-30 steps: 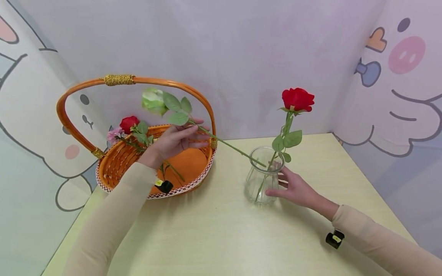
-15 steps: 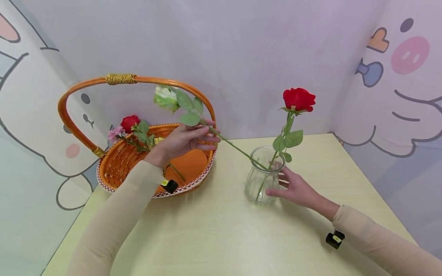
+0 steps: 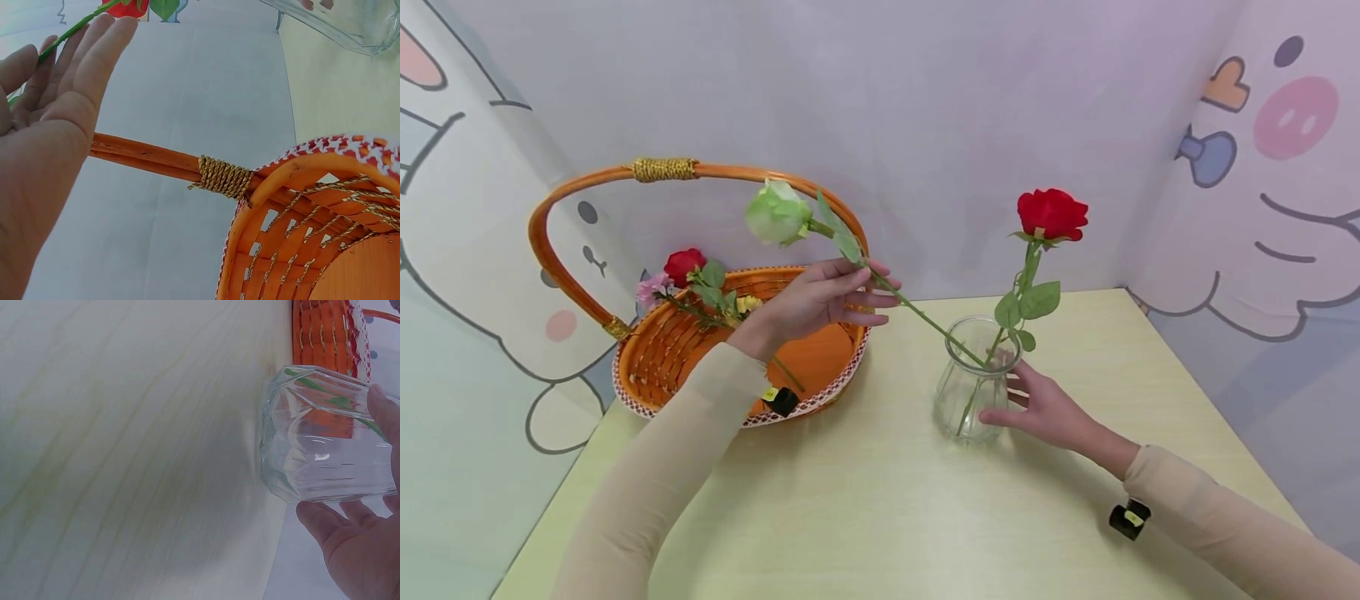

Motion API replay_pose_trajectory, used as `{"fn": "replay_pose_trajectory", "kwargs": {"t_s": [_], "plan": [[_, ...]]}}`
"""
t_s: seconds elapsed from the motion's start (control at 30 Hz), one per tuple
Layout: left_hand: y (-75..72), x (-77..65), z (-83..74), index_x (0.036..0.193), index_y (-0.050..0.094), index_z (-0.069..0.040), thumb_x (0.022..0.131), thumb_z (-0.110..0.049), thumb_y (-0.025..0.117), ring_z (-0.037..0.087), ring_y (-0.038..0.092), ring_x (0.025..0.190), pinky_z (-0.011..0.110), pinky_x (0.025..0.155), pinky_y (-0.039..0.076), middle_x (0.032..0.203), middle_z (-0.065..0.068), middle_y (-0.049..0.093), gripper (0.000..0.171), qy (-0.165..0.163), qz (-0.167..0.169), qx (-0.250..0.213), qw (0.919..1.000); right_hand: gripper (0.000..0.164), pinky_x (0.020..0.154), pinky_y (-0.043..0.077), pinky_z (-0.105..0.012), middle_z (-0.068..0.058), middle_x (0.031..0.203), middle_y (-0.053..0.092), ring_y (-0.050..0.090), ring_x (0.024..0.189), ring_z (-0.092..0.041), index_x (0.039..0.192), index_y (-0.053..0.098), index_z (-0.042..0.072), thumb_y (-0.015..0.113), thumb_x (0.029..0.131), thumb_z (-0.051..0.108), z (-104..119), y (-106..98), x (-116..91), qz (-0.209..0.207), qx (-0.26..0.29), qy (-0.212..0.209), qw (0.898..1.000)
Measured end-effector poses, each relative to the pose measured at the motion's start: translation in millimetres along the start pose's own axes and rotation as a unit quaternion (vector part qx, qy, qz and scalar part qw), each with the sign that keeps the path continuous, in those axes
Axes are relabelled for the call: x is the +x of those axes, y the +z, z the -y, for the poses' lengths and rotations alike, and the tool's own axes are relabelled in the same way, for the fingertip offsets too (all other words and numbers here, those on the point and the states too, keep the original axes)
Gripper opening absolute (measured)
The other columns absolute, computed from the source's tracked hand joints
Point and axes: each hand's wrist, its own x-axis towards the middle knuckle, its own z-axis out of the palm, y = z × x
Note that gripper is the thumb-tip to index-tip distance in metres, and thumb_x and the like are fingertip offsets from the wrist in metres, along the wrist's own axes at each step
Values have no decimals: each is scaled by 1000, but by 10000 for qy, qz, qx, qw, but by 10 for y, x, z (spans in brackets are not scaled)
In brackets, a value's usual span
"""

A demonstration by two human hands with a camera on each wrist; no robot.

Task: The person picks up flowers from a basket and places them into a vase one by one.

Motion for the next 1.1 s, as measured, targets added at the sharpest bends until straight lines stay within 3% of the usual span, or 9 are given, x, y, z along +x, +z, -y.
{"fn": "replay_pose_trajectory", "kwargs": {"t_s": [0.13, 0.33, 0.47, 0.67, 1.1], "plan": [[32, 33, -16, 137, 49, 6, 110, -13, 47, 37, 61, 124, 56, 100, 50, 136, 22, 57, 33, -67, -49, 40, 10000, 90, 102, 49, -54, -18, 153, 43, 50, 131, -49, 154, 35, 13, 88, 82, 28, 10, 0, 3, -12, -56, 7, 10000], [96, 118, -28, 137, 55, -2, 109, -14, 46, 36, 64, 118, 59, 102, 47, 128, 21, 61, 31, -20, -102, 17, 9999, 88, 102, 49, -55, -18, 151, 45, 50, 131, -49, 151, 38, 15, 88, 81, 28, 21, -2, 6, -43, -76, 15, 10000], [174, 183, -9, 131, 62, -5, 109, -13, 48, 37, 65, 115, 58, 103, 47, 121, 18, 65, 27, 94, 46, 142, 9998, 88, 102, 48, -55, -18, 151, 45, 50, 131, -49, 152, 37, 13, 88, 81, 28, 7, 1, 4, -31, -68, 9, 10000], [265, 272, 29, 131, 63, -6, 109, -11, 46, 38, 65, 114, 60, 105, 44, 120, 26, 61, 28, 138, 199, 347, 9991, 88, 102, 48, -56, -18, 152, 44, 49, 132, -49, 152, 37, 13, 87, 82, 29, 0, -4, 3, -17, -62, -3, 10000], [384, 460, 35, 152, 43, -2, 111, -11, 40, 34, 63, 109, 55, 101, 51, 112, 18, 59, 42, 50, 298, 433, 9986, 88, 101, 49, -55, -18, 154, 41, 49, 132, -49, 153, 35, 11, 87, 83, 28, -13, -7, -5, 2, -17, 23, 10000]]}}
